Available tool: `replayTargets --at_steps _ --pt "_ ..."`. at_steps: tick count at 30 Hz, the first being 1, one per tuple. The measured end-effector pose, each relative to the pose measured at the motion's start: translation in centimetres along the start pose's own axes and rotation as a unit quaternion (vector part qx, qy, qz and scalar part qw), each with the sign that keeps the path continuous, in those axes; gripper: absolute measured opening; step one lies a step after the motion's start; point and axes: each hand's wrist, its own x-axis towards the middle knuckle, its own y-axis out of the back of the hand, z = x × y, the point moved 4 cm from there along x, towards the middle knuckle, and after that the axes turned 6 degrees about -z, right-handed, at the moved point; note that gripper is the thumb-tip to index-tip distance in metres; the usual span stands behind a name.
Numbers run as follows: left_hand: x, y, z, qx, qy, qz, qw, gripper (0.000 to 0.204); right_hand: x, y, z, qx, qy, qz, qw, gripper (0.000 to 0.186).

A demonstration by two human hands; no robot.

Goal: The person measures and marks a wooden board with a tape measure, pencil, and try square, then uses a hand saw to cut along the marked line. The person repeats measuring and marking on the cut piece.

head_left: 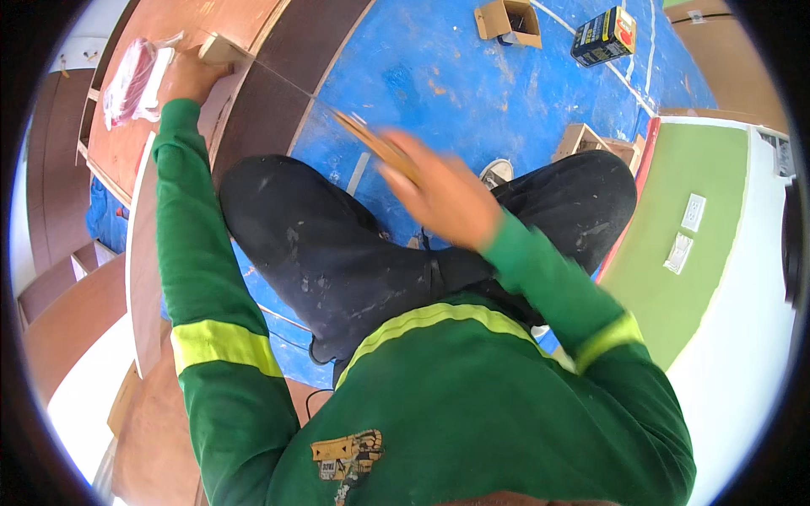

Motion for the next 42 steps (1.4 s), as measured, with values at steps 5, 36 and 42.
replayTargets --at_steps 5,36,42 --pt "2.8 0.1 1.0 -0.022 -0.006 -0.041 0.999 0.077 15.1 -3.0 -1.6 0.051 0.105 0.038 0.992 0.040" --pt "2.2 -1.5 -1.1 -0.017 0.016 -0.004 1.000 0.071 2.5 0.0 0.4 0.002 0.046 0.013 0.999 0.049" --pt "5.1 -3.1 -1.5 -0.085 -0.032 -0.018 0.996 0.070 15.1 -3.1 -1.6 0.016 0.063 0.030 0.997 0.040"
